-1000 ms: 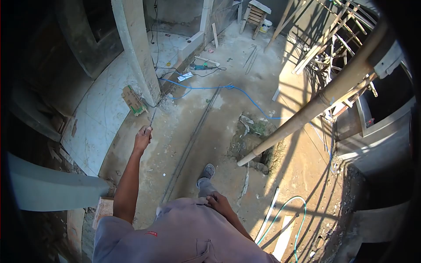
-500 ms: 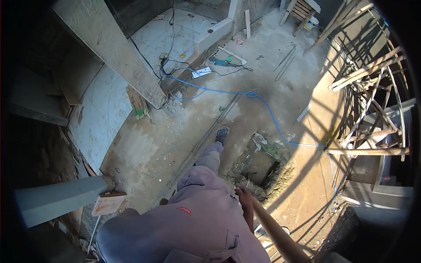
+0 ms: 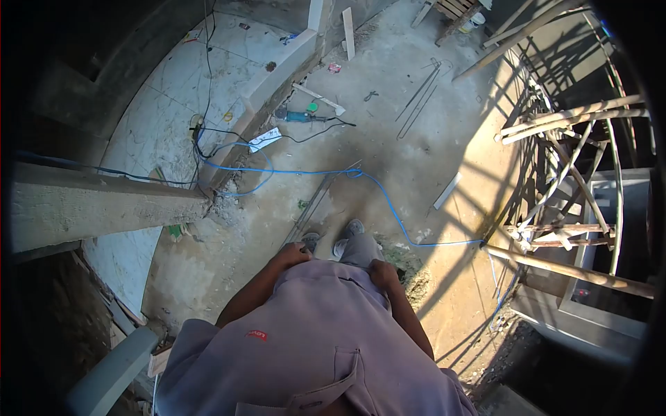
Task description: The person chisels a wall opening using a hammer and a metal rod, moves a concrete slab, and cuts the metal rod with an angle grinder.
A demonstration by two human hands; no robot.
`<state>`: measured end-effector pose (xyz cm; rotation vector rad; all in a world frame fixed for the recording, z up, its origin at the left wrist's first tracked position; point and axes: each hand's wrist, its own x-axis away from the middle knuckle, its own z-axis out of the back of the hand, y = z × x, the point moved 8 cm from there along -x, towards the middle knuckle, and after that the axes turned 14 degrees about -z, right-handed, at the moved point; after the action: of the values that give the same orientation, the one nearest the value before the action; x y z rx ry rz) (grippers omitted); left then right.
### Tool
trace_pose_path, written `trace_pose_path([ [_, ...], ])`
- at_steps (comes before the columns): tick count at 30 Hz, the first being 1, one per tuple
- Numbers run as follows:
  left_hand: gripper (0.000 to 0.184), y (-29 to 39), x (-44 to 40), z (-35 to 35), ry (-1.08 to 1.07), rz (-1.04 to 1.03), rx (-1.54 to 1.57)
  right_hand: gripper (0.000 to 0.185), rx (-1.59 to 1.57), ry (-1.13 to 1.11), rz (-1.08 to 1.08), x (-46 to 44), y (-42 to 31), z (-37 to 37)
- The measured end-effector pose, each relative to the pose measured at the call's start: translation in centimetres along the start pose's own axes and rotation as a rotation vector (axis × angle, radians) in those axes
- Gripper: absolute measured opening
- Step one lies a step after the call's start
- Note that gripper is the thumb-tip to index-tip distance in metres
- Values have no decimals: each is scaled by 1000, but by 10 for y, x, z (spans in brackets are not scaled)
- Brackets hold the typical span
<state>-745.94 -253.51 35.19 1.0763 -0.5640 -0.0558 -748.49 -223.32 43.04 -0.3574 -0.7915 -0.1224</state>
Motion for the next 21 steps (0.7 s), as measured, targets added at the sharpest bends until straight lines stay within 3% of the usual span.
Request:
trace_pose_path([
  [4, 49, -9, -44, -4, -6, 62, -45, 28, 236, -303, 241, -70, -63, 74],
  [6, 44, 11, -59, 16, 232, 139, -45, 30, 376, -520, 381, -91, -100, 109],
  [10, 37, 30, -124, 2, 330, 344, 156, 33, 695, -699, 482, -222, -119, 142],
  [12, 35, 49, -165, -26, 442, 434, 215, 35, 948, -1098, 511, -277, -101, 143],
  [13, 34, 66, -185, -21, 519, 431, 253, 34, 948, -1116, 375, -306, -100, 159],
  [15, 32, 92, -219, -31, 354, 571, 138, 29, 1193, -1343, 480, -307, -129, 176],
  [16, 32, 106, -235, -26, 387, 601, 199, 29, 1204, -1369, 485, -335, -103, 174],
  [17, 32, 116, -242, -30, 419, 629, 262, 28, 1074, -1472, 532, -352, -55, 166],
  [19, 32, 126, -254, -64, 432, 666, 306, 28, 944, -1585, 558, -372, -44, 173],
  [21, 29, 161, -252, -52, 447, 672, 675, 29, 1027, -1692, 250, -381, -70, 196],
])
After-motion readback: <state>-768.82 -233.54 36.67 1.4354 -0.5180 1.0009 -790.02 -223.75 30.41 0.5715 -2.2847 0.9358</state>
